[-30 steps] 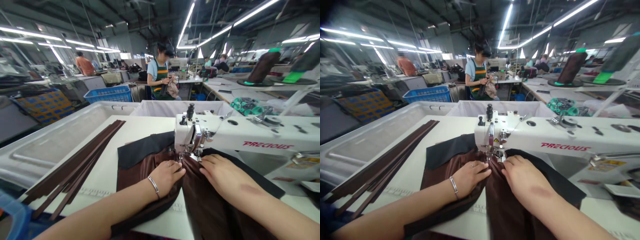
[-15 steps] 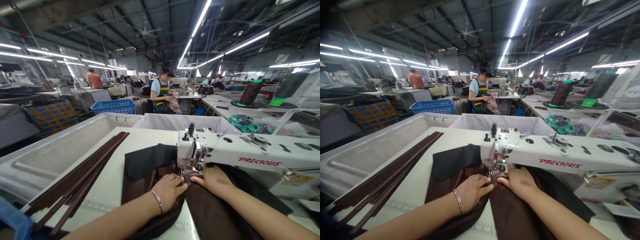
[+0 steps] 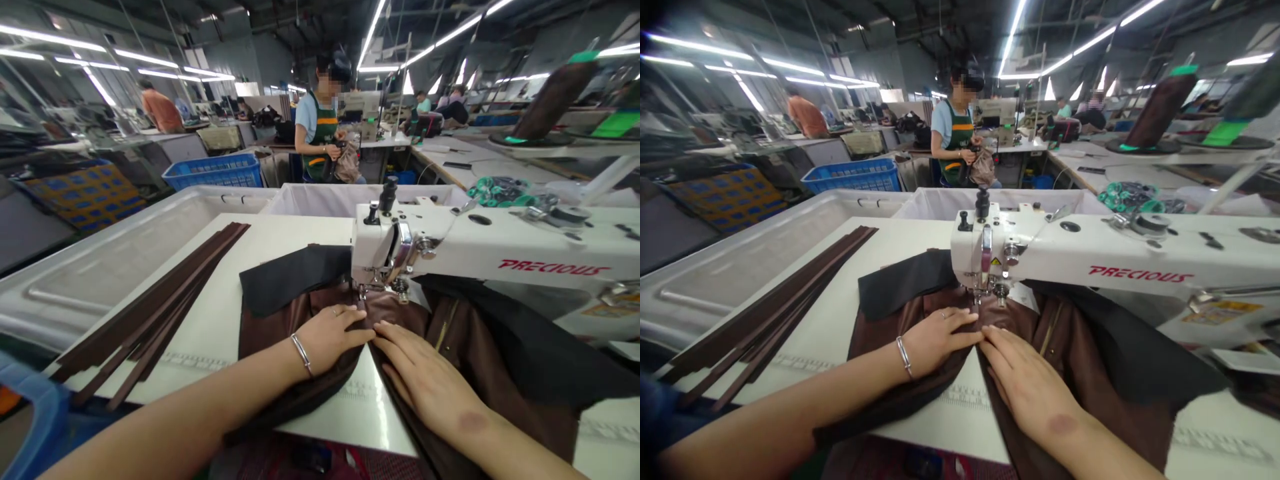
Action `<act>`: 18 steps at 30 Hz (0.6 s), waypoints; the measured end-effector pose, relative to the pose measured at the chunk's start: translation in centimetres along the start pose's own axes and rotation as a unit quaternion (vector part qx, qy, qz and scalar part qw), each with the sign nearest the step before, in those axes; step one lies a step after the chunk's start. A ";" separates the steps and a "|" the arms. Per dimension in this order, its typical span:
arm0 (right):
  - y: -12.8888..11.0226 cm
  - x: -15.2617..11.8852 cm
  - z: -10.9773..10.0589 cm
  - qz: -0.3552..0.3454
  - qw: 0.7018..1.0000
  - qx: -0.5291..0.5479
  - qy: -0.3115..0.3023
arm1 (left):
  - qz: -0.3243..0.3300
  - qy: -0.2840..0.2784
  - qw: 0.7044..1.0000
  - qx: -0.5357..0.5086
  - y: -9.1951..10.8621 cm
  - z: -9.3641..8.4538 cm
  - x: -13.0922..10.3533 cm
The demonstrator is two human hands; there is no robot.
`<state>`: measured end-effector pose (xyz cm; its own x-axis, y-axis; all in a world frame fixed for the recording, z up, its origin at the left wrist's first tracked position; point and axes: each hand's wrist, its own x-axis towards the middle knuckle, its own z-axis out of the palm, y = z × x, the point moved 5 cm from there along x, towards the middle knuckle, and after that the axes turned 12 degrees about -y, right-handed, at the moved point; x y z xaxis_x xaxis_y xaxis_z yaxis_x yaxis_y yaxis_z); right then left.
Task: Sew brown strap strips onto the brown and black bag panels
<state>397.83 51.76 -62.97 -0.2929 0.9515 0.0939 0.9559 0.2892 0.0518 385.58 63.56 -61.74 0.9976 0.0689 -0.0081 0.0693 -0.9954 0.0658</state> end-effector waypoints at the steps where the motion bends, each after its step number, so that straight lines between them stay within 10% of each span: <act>1: -0.1 -0.2 0.2 0.021 1.000 0.008 0.007 | 0.008 -0.004 1.000 -0.009 0.1 0.0 -0.1; 10: -1.7 0.2 -0.9 0.063 0.997 0.050 0.004 | -0.056 0.019 0.939 -0.339 -3.2 -1.9 -0.1; 18: -2.8 0.3 -0.8 0.098 0.993 0.059 0.000 | -0.002 -0.047 0.989 -0.137 -0.6 -1.9 0.7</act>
<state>395.02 51.12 -62.25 -0.1015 0.9908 0.0900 0.9904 0.1091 -0.0843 386.29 64.33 -59.89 0.9934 0.0543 -0.1015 0.0854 -0.9389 0.3334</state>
